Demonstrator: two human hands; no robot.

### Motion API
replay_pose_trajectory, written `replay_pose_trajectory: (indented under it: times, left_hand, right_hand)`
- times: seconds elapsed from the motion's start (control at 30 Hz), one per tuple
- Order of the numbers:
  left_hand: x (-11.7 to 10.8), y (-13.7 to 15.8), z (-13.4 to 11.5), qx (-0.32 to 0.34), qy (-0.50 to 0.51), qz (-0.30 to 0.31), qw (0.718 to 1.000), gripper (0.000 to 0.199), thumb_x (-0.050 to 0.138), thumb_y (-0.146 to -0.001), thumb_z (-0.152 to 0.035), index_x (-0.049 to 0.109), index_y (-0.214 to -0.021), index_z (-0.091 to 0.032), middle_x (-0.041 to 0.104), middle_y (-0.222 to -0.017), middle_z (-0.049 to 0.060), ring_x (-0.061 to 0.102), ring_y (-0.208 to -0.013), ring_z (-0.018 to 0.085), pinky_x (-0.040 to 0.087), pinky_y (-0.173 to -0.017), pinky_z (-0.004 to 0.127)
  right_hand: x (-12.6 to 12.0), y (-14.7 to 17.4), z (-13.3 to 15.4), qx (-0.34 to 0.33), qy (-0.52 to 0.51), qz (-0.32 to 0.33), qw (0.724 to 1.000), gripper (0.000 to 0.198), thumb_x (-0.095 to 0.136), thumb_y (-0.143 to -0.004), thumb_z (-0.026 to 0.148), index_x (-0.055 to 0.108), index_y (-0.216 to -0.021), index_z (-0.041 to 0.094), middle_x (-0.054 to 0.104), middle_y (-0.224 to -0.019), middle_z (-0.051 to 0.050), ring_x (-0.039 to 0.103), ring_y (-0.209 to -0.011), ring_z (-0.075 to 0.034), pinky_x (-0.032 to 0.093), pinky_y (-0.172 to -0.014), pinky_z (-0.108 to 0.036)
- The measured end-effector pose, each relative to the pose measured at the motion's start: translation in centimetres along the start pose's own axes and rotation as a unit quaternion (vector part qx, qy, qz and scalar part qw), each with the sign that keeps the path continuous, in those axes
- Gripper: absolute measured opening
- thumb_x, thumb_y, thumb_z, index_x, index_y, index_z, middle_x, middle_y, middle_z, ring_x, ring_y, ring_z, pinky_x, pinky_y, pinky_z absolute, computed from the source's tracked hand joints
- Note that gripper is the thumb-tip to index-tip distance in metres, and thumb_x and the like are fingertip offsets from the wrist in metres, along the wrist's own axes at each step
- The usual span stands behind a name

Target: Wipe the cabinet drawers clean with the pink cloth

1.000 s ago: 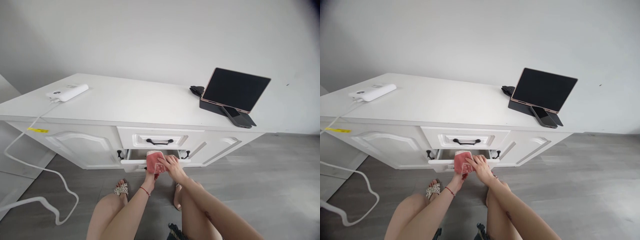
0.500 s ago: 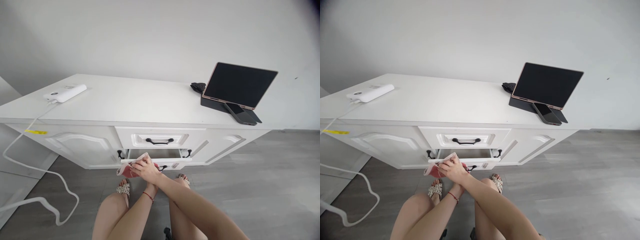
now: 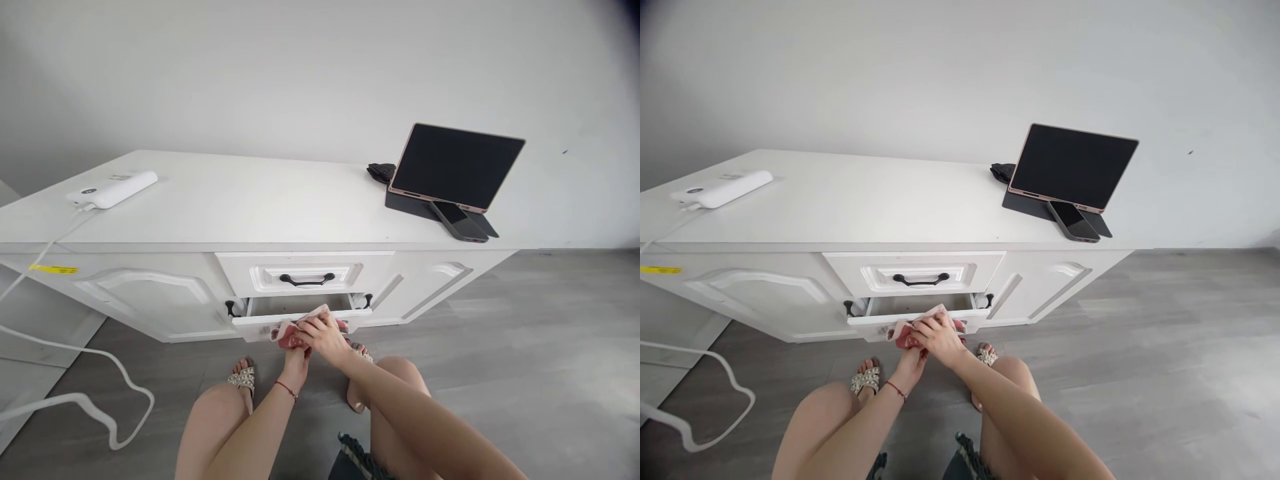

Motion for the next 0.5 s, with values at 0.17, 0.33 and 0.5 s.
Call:
replay_pose_trajectory:
  times: [0.17, 0.33, 0.5]
  left_hand:
    - [-0.3, -0.6, 1.3, -0.049, 0.061, 0.03, 0.996, 0.026, 0.053, -0.071, 0.006, 0.056, -0.081, -0.018, 0.065, -0.073, -0.001, 0.063, -0.07, 0.01, 0.045, -0.067, 0.02]
    - [-0.7, -0.6, 1.0, -0.079, 0.05, 0.031, 0.995, 0.008, 0.055, -0.086, -0.015, 0.058, -0.08, -0.018, 0.065, -0.073, 0.001, 0.063, -0.062, 0.01, 0.046, -0.058, 0.02]
    - [-1.5, -1.0, 1.0, -0.085, 0.017, -0.02, 0.996, 0.009, 0.057, -0.089, -0.019, 0.056, -0.08, -0.018, 0.066, -0.067, 0.001, 0.062, -0.055, 0.009, 0.045, -0.054, 0.019]
  right_hand:
    - [-2.1, 4.3, -3.0, 0.068, 0.096, -0.03, 0.993, 0.025, 0.048, -0.096, 0.028, 0.059, -0.119, 0.029, 0.06, -0.127, -0.006, 0.047, -0.115, -0.024, 0.036, -0.096, -0.047]
    - [-2.3, 9.1, -6.8, 0.24, 0.11, -0.122, 0.957, 0.029, 0.048, -0.092, 0.016, 0.063, -0.113, 0.029, 0.058, -0.115, -0.009, 0.048, -0.108, -0.026, 0.036, -0.096, -0.046]
    - [1.3, 12.8, -9.7, 0.391, -0.003, -0.256, 0.884, 0.039, 0.037, -0.083, 0.008, 0.057, -0.114, 0.021, 0.052, -0.115, -0.013, 0.046, -0.109, -0.026, 0.043, -0.09, -0.042]
Point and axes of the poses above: each hand's wrist, its own y-axis away from the middle knuckle, its own x-axis out of the palm, z = x × y, the point moved 9 cm from there along -y, towards the middle knuckle
